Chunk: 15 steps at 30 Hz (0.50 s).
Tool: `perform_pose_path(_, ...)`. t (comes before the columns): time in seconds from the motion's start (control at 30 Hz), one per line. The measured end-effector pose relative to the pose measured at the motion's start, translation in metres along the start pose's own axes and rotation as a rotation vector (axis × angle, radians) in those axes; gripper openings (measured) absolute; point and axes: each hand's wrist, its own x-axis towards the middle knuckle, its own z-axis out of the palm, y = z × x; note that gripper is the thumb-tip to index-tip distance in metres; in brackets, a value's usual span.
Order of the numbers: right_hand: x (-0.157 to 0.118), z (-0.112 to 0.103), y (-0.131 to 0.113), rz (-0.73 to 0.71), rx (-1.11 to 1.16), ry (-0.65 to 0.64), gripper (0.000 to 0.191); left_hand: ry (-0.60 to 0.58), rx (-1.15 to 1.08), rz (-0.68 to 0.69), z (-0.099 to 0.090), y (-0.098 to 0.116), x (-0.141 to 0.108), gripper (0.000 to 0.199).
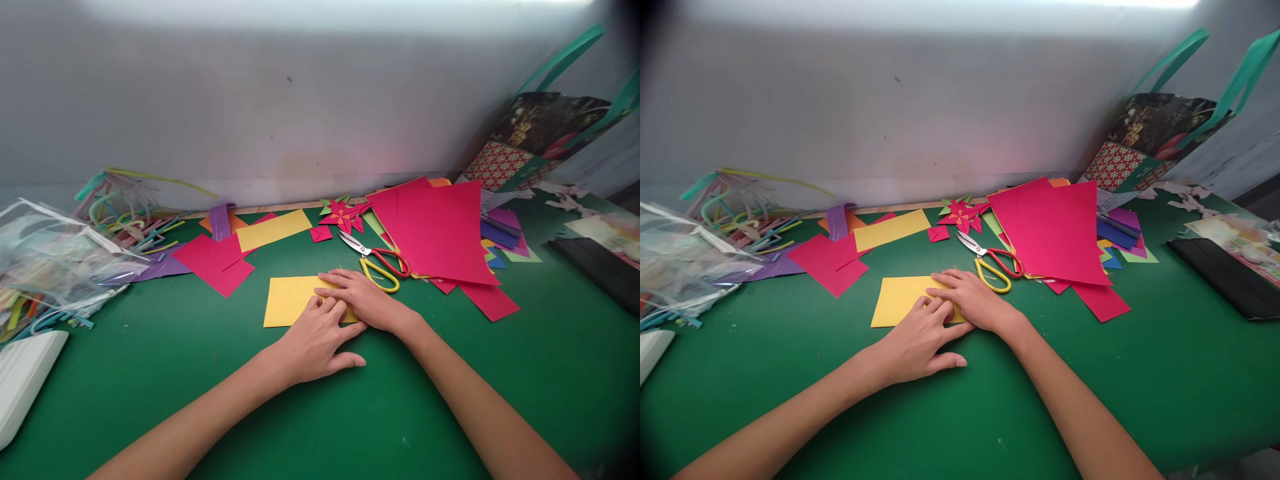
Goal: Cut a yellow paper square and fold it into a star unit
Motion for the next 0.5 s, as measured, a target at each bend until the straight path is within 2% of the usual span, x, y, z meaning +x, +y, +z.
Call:
perform_pose_path(0.2, -0.001, -0.001, 0.000, 0.014, 0.003, -0.031, 0.057, -0.090, 0.060, 0.112, -0.013, -0.007, -0.007, 0.051)
perform_pose_path(0.37, -0.002, 0.002, 0.004, 0.007, -0.027, -0.050, 0.055, -0.113, 0.088, 0.090, -0.023, -0.032, -0.024, 0.038)
perform_pose_path(0.5, -0.002, 0.002, 0.003, 0.026, -0.029, -0.024, 0.060, -0.101, 0.029, 0.116, -0.020, -0.049, -0.043, 0.042)
